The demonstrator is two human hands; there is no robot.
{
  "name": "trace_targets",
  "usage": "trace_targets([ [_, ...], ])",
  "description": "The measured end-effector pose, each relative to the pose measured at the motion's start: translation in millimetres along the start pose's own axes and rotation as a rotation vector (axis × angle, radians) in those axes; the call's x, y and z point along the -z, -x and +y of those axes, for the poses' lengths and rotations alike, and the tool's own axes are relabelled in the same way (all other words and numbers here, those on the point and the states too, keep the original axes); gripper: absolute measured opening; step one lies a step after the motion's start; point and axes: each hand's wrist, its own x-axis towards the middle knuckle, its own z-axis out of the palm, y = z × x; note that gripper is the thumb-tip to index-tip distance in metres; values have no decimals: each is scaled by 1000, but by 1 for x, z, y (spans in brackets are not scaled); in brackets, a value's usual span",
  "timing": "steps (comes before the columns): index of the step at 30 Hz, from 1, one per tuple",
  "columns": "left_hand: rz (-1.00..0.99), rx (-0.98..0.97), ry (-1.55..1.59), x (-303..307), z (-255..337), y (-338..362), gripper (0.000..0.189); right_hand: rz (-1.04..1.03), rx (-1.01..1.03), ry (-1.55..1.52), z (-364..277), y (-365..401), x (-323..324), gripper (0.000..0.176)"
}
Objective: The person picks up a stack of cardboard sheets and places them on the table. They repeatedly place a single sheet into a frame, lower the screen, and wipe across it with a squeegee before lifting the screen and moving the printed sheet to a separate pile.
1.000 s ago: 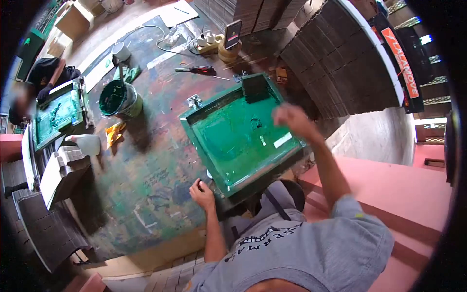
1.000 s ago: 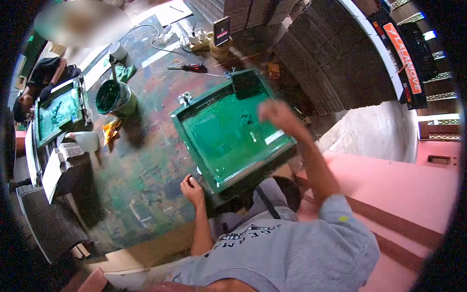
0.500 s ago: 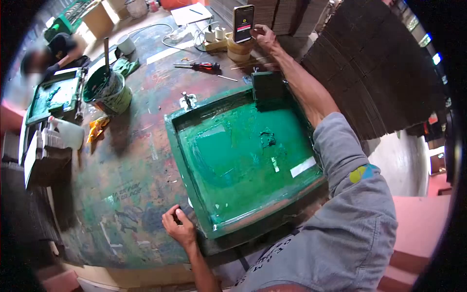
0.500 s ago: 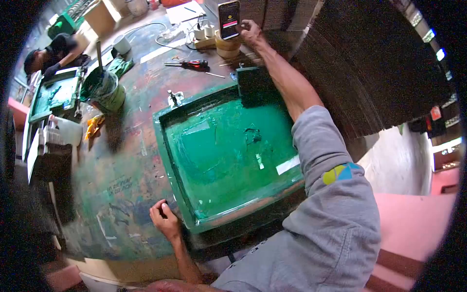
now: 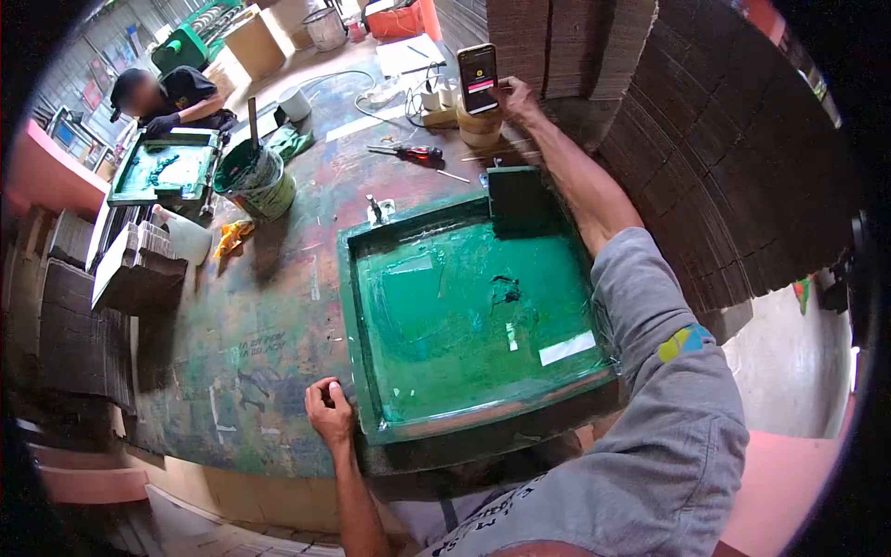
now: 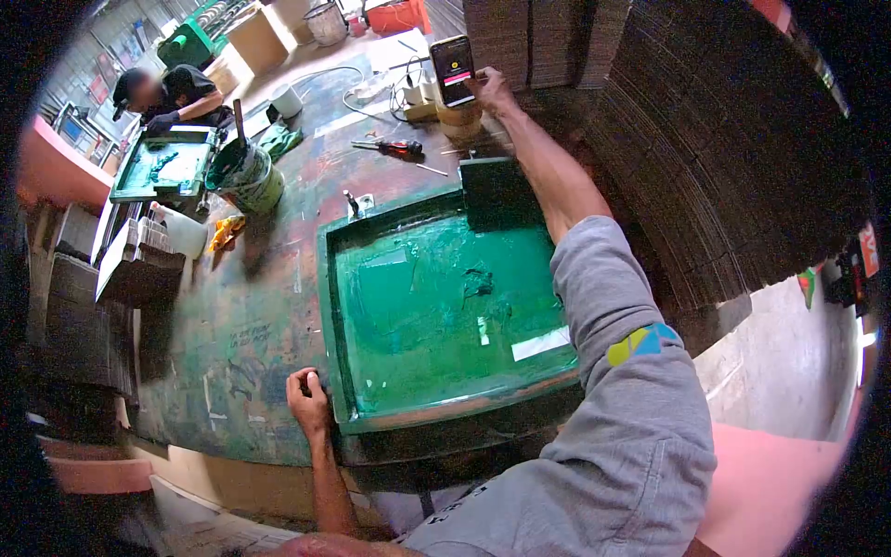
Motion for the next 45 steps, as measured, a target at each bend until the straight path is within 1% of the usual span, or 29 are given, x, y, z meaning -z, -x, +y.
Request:
trace_targets([
  [4,0,24,-7,-3,3,1,13,14,27,118,-3,-1,3,38],
  [7,-5,53,-12,0,7,0,13,4,11,75,-13,7,4,39],
  [9,-5,65,-4,0,9,-1,13,-37,-133,-94,-13,6,5,37],
  [10,-1,53,-11,0,9,-1,13,-39,-130,-95,-9,2,4,37],
  [12,5,43,-17,0,8,-1,13,11,15,37,6,-4,0,36],
  [13,2,38,-11,1,8,-1,13,10,17,39,11,-2,-4,36],
  [15,0,25,6,2,7,-1,13,89,81,26,15,-4,-3,47],
  [16,2,13,-2,3,2,1,13,44,-73,-78,-9,7,8,44],
  [17,5,-9,2,0,-2,0,13,62,-61,1,-9,8,15,38],
  [18,10,-8,31,-4,-7,1,13,46,-113,-84,-49,25,39,35],
  [19,15,-7,56,-4,-14,3,13,110,-171,-141,-61,30,44,35],
  [20,18,-31,49,-3,-15,3,13,93,-168,-190,-85,42,63,33],
  [21,29,-53,44,-3,-13,3,13,129,-54,-234,-101,54,78,32],
  [22,48,-81,75,-2,-13,3,13,92,-13,-220,-125,70,102,34],
  [24,41,-14,85,-4,-15,6,13,40,66,-236,-196,114,157,38],
  [25,52,-35,116,-5,-17,5,13,25,102,-266,-231,136,184,40],
  [27,68,-42,23,-7,-25,5,14,86,316,-150,-281,174,238,42],
  [28,58,-57,40,-9,-27,7,14,102,319,-131,-306,193,267,42],
  [30,68,-61,116,-8,-32,5,17,256,402,-64,-344,233,318,38],
  [32,41,-125,130,-7,-31,5,19,356,429,27,-353,262,376,38],
  [33,49,-89,164,-7,-32,5,20,435,470,103,-354,274,404,38],
  [34,56,-51,195,-8,-34,4,21,505,454,-29,-352,281,428,37],
  [36,5,-56,174,-8,-43,0,25,720,365,74,-348,296,475,33],
  [38,53,-24,190,-7,-34,2,28,915,204,-36,-322,290,527,28],
  [39,37,-1,174,-7,-36,1,30,985,152,132,-304,290,550,32],
  [40,17,-10,176,-9,-41,-1,30,1029,225,176,-291,288,566,40],
  [42,53,-52,212,-11,-50,-2,31,1132,121,518,-270,284,591,49],
  [44,49,-64,207,-8,-48,-2,31,1109,106,595,-243,269,606,54],
  [45,54,-71,203,-6,-47,0,31,940,102,467,-255,272,600,70],
])
